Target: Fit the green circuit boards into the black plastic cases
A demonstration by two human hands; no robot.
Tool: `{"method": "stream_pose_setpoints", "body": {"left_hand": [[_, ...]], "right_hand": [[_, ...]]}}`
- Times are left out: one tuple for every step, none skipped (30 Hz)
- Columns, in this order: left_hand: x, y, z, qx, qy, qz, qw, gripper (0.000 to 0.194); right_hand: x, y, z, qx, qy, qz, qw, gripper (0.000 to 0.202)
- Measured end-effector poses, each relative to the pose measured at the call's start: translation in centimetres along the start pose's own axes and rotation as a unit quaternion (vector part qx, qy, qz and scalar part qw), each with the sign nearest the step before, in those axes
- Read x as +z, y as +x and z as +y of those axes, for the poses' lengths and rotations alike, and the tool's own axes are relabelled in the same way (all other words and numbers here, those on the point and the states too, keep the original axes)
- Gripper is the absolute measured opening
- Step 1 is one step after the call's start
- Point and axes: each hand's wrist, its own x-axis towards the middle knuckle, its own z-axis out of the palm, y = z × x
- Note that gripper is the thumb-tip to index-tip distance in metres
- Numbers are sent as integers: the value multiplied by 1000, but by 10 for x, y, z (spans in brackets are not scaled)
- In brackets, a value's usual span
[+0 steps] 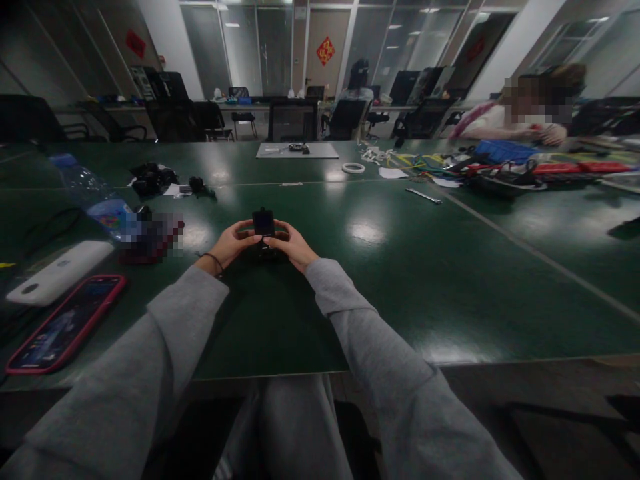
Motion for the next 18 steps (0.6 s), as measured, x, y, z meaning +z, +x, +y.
{"method": "stream_pose_setpoints", "body": {"left_hand": [[0, 0, 0, 3, 4, -1, 1000, 71], [0, 0, 0, 4, 8, -2, 1000, 71], [-1, 0, 1, 3, 12, -3, 1000, 71], [-1, 0, 1, 1, 16, -5, 1000, 71], [-1, -1, 2, -2, 19, -8, 1000, 71], [-1, -1, 3, -5, 22, -10, 1000, 71], [-1, -1, 3, -6, 23, -12, 1000, 71], [-1, -2, 4, -6, 23, -14, 1000, 71], [-1, -2, 4, -6, 23, -15, 1000, 71], [0, -3, 5, -6, 22, -16, 1000, 71], [0, -3, 5, -8, 23, -15, 1000, 72], [1, -4, 6, -11, 25, -14, 1000, 73], [1, -4, 6, -13, 27, -13, 999, 73], [1, -4, 6, -13, 29, -13, 999, 74], [1, -4, 6, -11, 31, -13, 999, 75], [1, -4, 5, -7, 31, -14, 999, 76], [1, -4, 5, -3, 31, -15, 999, 77], [1, -3, 4, 0, 30, -15, 999, 78]], "right_hand": [[0, 0, 0, 1, -3, 3, 1000, 71], [0, 0, 1, 1, -5, 4, 1000, 72], [-1, 0, 1, 2, -6, 5, 1000, 73], [-1, 0, 1, 1, -8, 6, 1000, 74], [-1, 0, 2, 1, -11, 7, 1000, 74], [-2, 0, 2, -2, -14, 7, 1000, 74], [-2, 0, 2, -5, -16, 7, 1000, 74], [-1, 0, 3, -7, -17, 7, 1000, 73], [-1, -1, 2, -8, -16, 8, 1000, 72], [0, -1, 2, -9, -14, 10, 1000, 71], [1, -2, 1, -7, -12, 13, 1000, 71], [2, -2, 1, -6, -9, 16, 1000, 70], [3, -3, 0, -4, -8, 18, 1000, 70], [5, -4, -1, -4, -7, 20, 1000, 69], [6, -4, -2, -6, -8, 21, 1000, 69], [6, -4, -2, -8, -9, 22, 1000, 69], [7, -5, -2, -10, -12, 23, 1000, 69], [7, -4, -2, -13, -14, 24, 1000, 69]]}}
